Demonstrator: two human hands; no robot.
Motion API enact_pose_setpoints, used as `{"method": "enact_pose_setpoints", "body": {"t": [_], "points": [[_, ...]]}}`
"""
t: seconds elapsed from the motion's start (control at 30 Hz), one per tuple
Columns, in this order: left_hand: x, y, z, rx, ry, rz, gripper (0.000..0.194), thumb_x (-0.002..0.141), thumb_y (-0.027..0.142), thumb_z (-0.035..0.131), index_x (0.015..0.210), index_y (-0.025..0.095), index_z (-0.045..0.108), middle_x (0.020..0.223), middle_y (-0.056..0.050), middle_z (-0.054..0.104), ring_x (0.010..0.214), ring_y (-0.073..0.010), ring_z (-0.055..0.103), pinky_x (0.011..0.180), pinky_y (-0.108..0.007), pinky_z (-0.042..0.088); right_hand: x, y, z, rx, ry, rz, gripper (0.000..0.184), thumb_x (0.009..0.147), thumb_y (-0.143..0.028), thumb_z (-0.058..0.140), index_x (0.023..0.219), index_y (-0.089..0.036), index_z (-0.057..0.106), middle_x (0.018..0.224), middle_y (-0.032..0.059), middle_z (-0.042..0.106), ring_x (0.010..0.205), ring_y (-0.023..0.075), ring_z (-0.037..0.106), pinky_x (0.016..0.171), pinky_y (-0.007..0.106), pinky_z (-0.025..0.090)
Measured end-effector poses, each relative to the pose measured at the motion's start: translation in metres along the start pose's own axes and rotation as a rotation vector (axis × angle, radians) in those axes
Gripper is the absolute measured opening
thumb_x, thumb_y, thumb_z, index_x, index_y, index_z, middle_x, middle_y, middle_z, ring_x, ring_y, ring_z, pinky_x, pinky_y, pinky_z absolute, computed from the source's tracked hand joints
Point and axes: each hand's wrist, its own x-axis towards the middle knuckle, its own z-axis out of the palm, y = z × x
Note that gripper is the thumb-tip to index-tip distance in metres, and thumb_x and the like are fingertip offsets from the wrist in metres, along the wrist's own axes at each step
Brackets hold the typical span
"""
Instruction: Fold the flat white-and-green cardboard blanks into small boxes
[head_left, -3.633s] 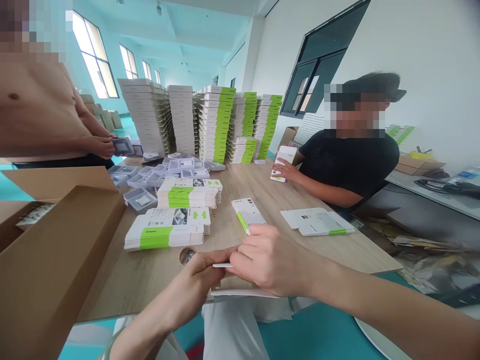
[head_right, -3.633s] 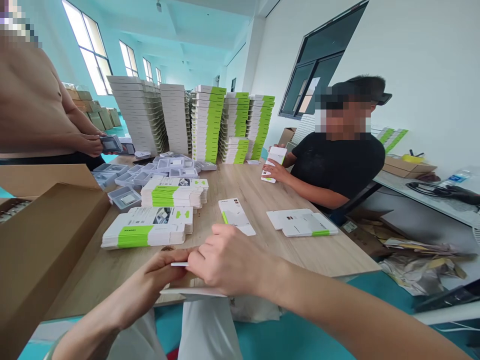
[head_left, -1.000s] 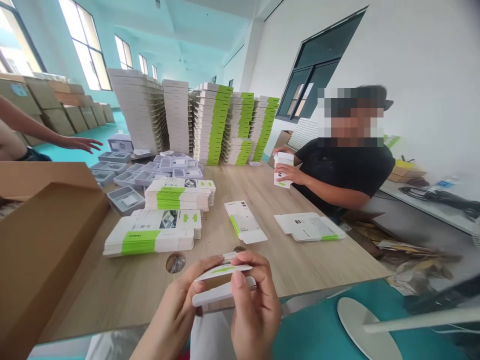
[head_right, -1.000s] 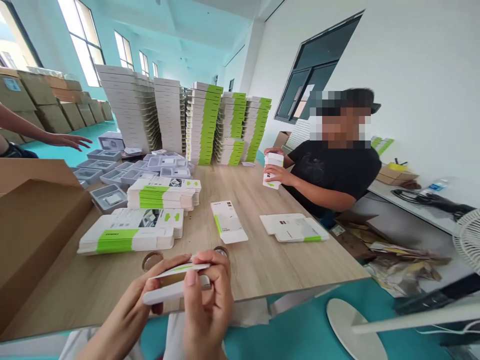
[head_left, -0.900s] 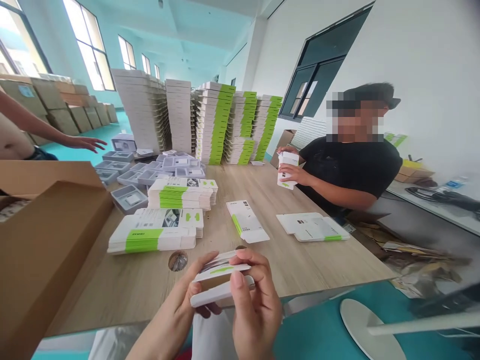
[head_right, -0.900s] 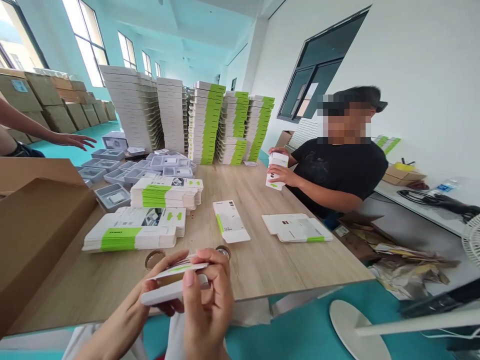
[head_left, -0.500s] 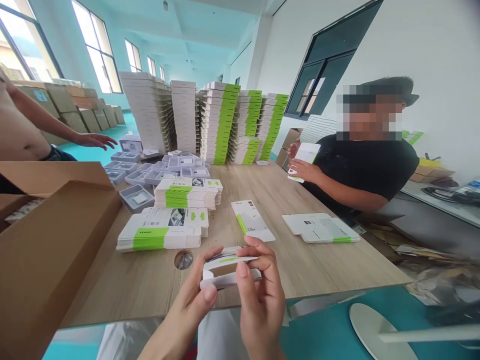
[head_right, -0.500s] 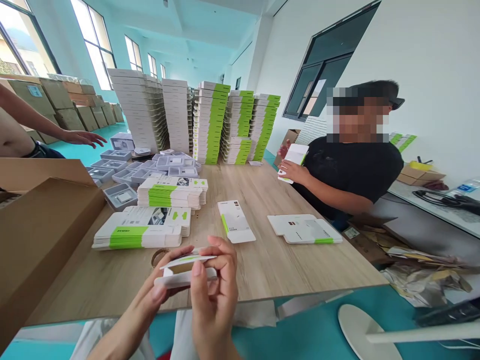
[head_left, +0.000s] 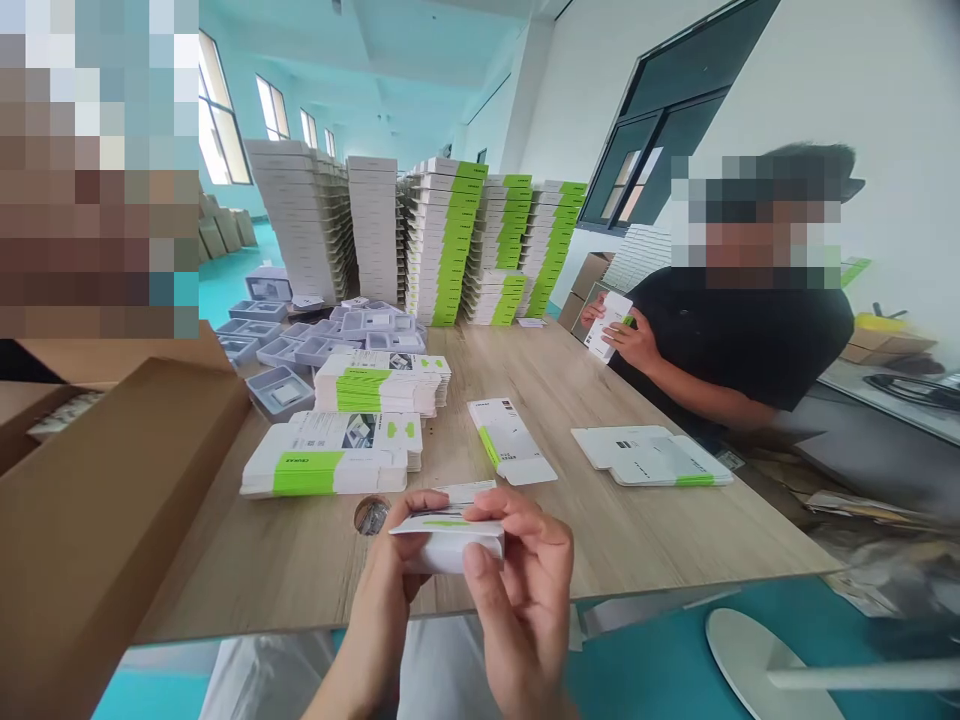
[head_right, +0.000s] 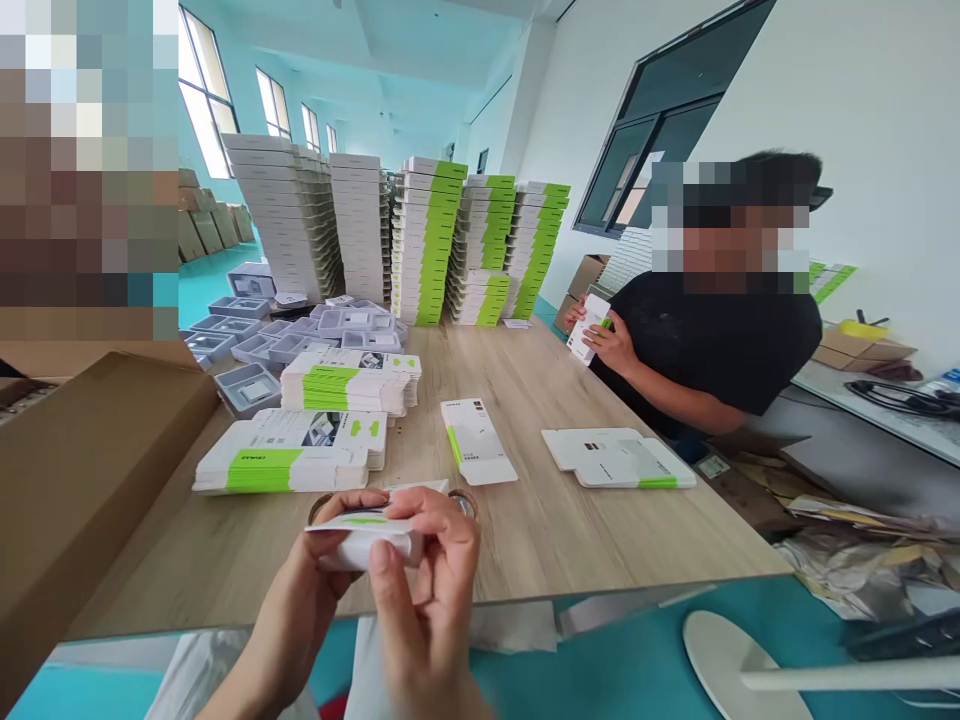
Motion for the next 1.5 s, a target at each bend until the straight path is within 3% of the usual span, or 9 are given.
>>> {"method": "enact_pose_setpoints", "body": {"t": [0.1, 0.2, 0.37, 0.53, 0.7, 1.03, 1.27, 1.37, 1.5], "points": [[0.0, 0.002, 0.004, 0.007, 0.028, -0.027, 0.03, 0.084, 0.041, 0.061, 0.105, 0.021, 0.07, 0.11, -0.005, 0.076, 0.099, -0.024, 0.067, 0.084, -0.03, 0.051, 0.003, -0.004, -0.003, 0.029, -0.007, 0.096, 0.025, 0.103, -0.04, 0.063, 0.127, -0.032, 0.06, 0.118, 0.0063, 0.068, 0.105, 0.0229, 0.066, 0.091, 0.042, 0.057], [0.0, 0.004, 0.005, 0.066, 0.026, -0.046, 0.03, 0.088, 0.045, 0.059, 0.107, 0.023, 0.067, 0.112, -0.005, 0.076, 0.099, -0.0245, 0.067, 0.085, -0.033, 0.05, 0.005, -0.006, -0.004, 0.007, -0.013, 0.134, 0.025, 0.103, -0.038, 0.063, 0.127, -0.033, 0.059, 0.111, 0.0042, 0.071, 0.103, 0.0225, 0.067, 0.091, 0.041, 0.058], [0.001, 0.005, -0.004, 0.151, -0.111, -0.033, 0.033, 0.094, 0.052, 0.062, 0.113, 0.025, 0.066, 0.121, -0.005, 0.073, 0.102, -0.0245, 0.065, 0.094, -0.037, 0.049, 0.006, -0.002, -0.008, -0.015, 0.03, 0.179, 0.018, 0.105, -0.037, 0.06, 0.122, -0.031, 0.065, 0.108, 0.0034, 0.073, 0.102, 0.02, 0.07, 0.088, 0.036, 0.059], [0.002, 0.003, -0.014, 0.139, -0.241, -0.015, 0.04, 0.095, 0.058, 0.06, 0.122, 0.027, 0.064, 0.132, -0.006, 0.07, 0.12, -0.0286, 0.063, 0.106, -0.042, 0.046, 0.011, 0.002, -0.016, -0.067, -0.014, 0.094, 0.013, 0.106, -0.034, 0.059, 0.112, -0.031, 0.071, 0.107, 0.0025, 0.076, 0.098, 0.0176, 0.073, 0.086, 0.03, 0.061], [0.0, 0.001, -0.009, 0.192, -0.201, 0.042, 0.042, 0.099, 0.06, 0.06, 0.126, 0.027, 0.064, 0.138, -0.006, 0.066, 0.126, -0.028, 0.059, 0.111, -0.04, 0.042, 0.017, 0.002, -0.021, -0.108, -0.103, 0.081, 0.014, 0.105, -0.033, 0.06, 0.112, -0.032, 0.072, 0.113, 0.0028, 0.077, 0.108, 0.0178, 0.073, 0.089, 0.027, 0.061], [0.007, 0.005, -0.005, 0.277, -0.164, 0.095, 0.048, 0.094, 0.065, 0.065, 0.115, 0.022, 0.07, 0.109, -0.006, 0.07, 0.106, -0.0277, 0.062, 0.1, -0.042, 0.049, 0.014, 0.001, -0.018, -0.191, -0.055, 0.156, 0.018, 0.104, -0.037, 0.061, 0.107, -0.024, 0.073, 0.105, 0.007, 0.078, 0.098, 0.0216, 0.075, 0.081, 0.031, 0.062], [0.009, 0.008, -0.004, 0.267, -0.146, 0.13, 0.043, 0.094, 0.061, 0.068, 0.11, 0.021, 0.073, 0.107, -0.006, 0.073, 0.099, -0.0237, 0.063, 0.092, -0.035, 0.051, 0.013, 0.001, -0.014, -0.128, -0.011, 0.195, 0.017, 0.1, -0.039, 0.066, 0.101, -0.025, 0.076, 0.099, 0.0054, 0.079, 0.09, 0.02, 0.074, 0.074, 0.028, 0.06], [0.007, 0.01, -0.004, 0.291, -0.161, 0.15, 0.041, 0.097, 0.06, 0.065, 0.107, 0.022, 0.074, 0.107, -0.005, 0.073, 0.096, -0.0223, 0.062, 0.09, -0.034, 0.051, 0.014, 0.006, -0.017, -0.08, -0.032, 0.235, 0.017, 0.101, -0.04, 0.065, 0.105, -0.026, 0.076, 0.102, 0.0051, 0.079, 0.093, 0.0205, 0.074, 0.077, 0.03, 0.059], [0.004, 0.009, -0.006, 0.34, -0.123, 0.146, 0.041, 0.098, 0.061, 0.063, 0.112, 0.024, 0.073, 0.118, -0.005, 0.071, 0.107, -0.0251, 0.062, 0.097, -0.034, 0.049, 0.014, 0.017, -0.024, -0.051, -0.065, 0.236, 0.027, 0.102, -0.044, 0.06, 0.12, -0.028, 0.073, 0.118, 0.0067, 0.076, 0.111, 0.0253, 0.069, 0.093, 0.039, 0.056]]}}
